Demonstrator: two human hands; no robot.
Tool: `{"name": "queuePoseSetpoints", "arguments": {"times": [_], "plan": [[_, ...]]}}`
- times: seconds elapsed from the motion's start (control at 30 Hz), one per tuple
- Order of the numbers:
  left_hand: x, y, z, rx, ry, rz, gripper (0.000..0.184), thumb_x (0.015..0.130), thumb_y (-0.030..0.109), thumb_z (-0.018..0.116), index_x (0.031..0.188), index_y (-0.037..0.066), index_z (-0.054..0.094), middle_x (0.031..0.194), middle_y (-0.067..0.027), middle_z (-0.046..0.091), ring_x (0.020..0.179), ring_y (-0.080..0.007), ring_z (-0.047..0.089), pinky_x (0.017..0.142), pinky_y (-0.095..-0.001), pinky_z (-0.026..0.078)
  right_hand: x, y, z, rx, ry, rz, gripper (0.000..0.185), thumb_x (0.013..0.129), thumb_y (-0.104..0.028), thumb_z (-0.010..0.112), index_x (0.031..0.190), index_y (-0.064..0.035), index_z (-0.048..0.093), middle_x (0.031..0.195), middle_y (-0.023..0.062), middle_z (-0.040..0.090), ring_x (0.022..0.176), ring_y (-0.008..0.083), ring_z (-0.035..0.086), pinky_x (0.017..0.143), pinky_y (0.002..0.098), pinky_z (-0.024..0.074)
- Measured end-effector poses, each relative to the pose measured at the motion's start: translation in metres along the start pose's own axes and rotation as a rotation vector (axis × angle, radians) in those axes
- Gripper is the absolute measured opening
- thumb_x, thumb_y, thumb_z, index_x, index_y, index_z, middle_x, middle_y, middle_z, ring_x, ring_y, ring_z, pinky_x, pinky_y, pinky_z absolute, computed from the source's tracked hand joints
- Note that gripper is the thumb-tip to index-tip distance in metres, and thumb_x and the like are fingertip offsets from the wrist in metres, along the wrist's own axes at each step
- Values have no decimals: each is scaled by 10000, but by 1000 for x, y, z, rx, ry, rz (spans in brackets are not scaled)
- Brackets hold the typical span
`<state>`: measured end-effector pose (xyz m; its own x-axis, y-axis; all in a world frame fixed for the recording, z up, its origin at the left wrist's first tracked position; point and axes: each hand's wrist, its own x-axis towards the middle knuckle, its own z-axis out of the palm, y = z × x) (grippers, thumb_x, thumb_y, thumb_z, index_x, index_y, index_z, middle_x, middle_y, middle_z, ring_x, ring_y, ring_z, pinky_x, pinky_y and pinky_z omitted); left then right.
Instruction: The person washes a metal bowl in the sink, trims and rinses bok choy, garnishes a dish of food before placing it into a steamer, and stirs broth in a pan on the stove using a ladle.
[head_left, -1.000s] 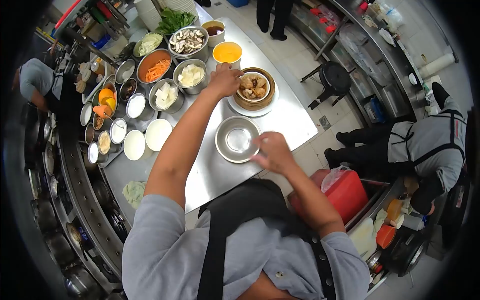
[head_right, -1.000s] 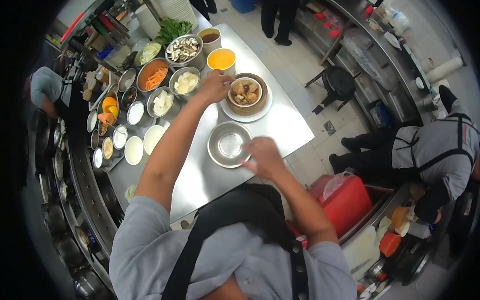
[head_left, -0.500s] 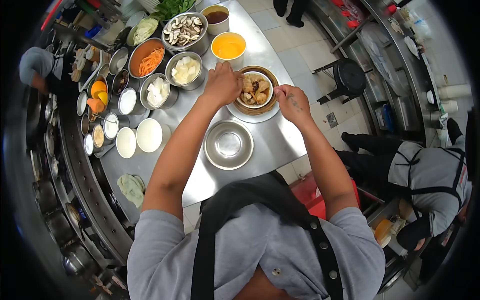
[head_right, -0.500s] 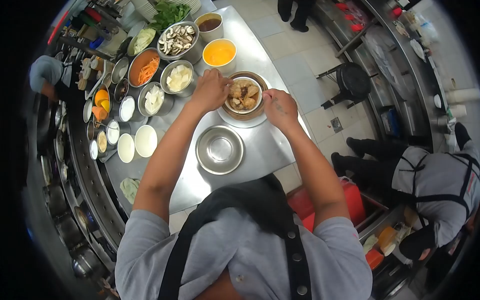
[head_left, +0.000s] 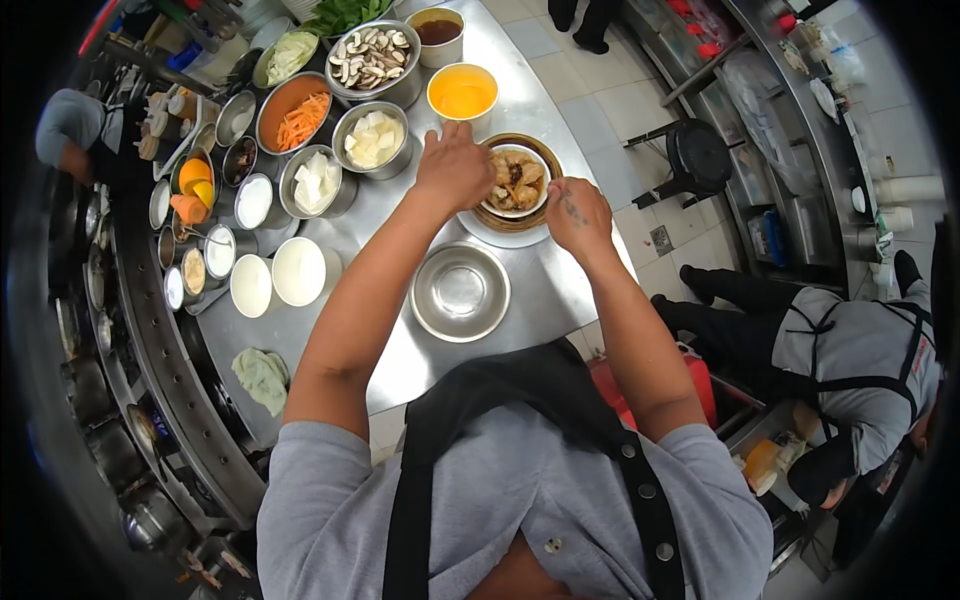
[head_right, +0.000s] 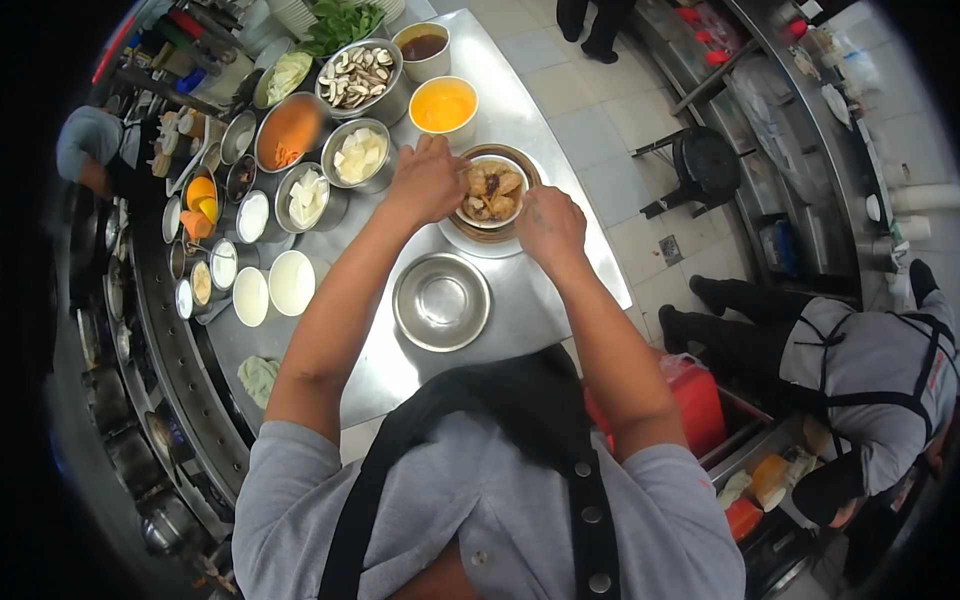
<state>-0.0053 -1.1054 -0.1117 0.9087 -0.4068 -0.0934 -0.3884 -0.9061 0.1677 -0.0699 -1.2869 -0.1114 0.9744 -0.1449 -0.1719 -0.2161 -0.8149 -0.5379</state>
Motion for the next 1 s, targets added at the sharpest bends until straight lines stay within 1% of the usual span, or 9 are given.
{"name": "queuePoseSetpoints", "arguments": {"times": [0.07,0.17,0.27,0.37,0.47,0.57,0.7,0.77,1.0], "plan": [[-3,3,-3,23,-27,2,332,857,266,494,1074,138,711,1088,-126,552,1109,-262,473,899,-430,357,-5,-8,-2,27,-15,67,249,902,-186,510,925,-21,696,919,204,679,894,364,646,828,431,496],[-3,2,-8,-44,-75,-13,360,875,287,468,1023,53,698,1164,-146,538,1175,-266,431,959,-459,335,3,5,11,121,-53,135,262,908,-187,505,929,-7,694,910,214,677,897,367,646,820,429,499],[-4,2,-6,-26,-68,-9,366,880,288,466,1020,41,697,1169,-146,537,1180,-265,423,964,-458,327,1,9,18,228,-73,210,284,914,-192,494,879,12,689,853,205,682,806,351,665,778,413,512],[-4,1,-5,-47,-60,-16,369,879,290,471,1022,35,695,1180,-145,534,1187,-264,419,968,-455,325,-4,1,8,275,-200,290,289,921,-183,482,893,45,657,757,176,676,656,282,668,668,367,523],[-4,2,-9,-56,-77,-17,366,879,287,473,1031,37,692,1191,-148,529,1191,-266,417,978,-454,320,-4,-4,7,436,-220,341,279,930,-164,465,940,71,616,684,131,656,540,205,631,568,320,504],[-2,0,-8,-59,-66,-15,366,876,287,478,1036,36,690,1199,-147,525,1194,-267,415,985,-454,316,-7,-12,4,538,-205,385,277,940,-150,449,999,83,586,674,120,649,522,168,614,525,296,487],[-3,1,-8,-16,-90,-10,353,877,277,472,1029,44,691,1181,-151,527,1183,-274,428,980,-468,327,0,11,13,604,-82,340,277,939,-170,465,988,69,596,686,107,657,506,164,605,514,294,479],[-2,-1,-2,0,-57,9,334,884,269,459,1017,73,695,1145,-161,533,1159,-293,455,956,-492,356,10,18,5,535,-146,317,267,933,-168,477,978,65,597,682,102,656,507,162,605,514,293,479],[-1,0,0,-7,-48,-16,330,866,261,480,985,35,689,1158,-168,532,1165,-296,444,960,-496,354,15,6,5,446,-181,363,227,914,-153,474,924,37,598,664,95,647,503,168,608,524,302,483]]}}
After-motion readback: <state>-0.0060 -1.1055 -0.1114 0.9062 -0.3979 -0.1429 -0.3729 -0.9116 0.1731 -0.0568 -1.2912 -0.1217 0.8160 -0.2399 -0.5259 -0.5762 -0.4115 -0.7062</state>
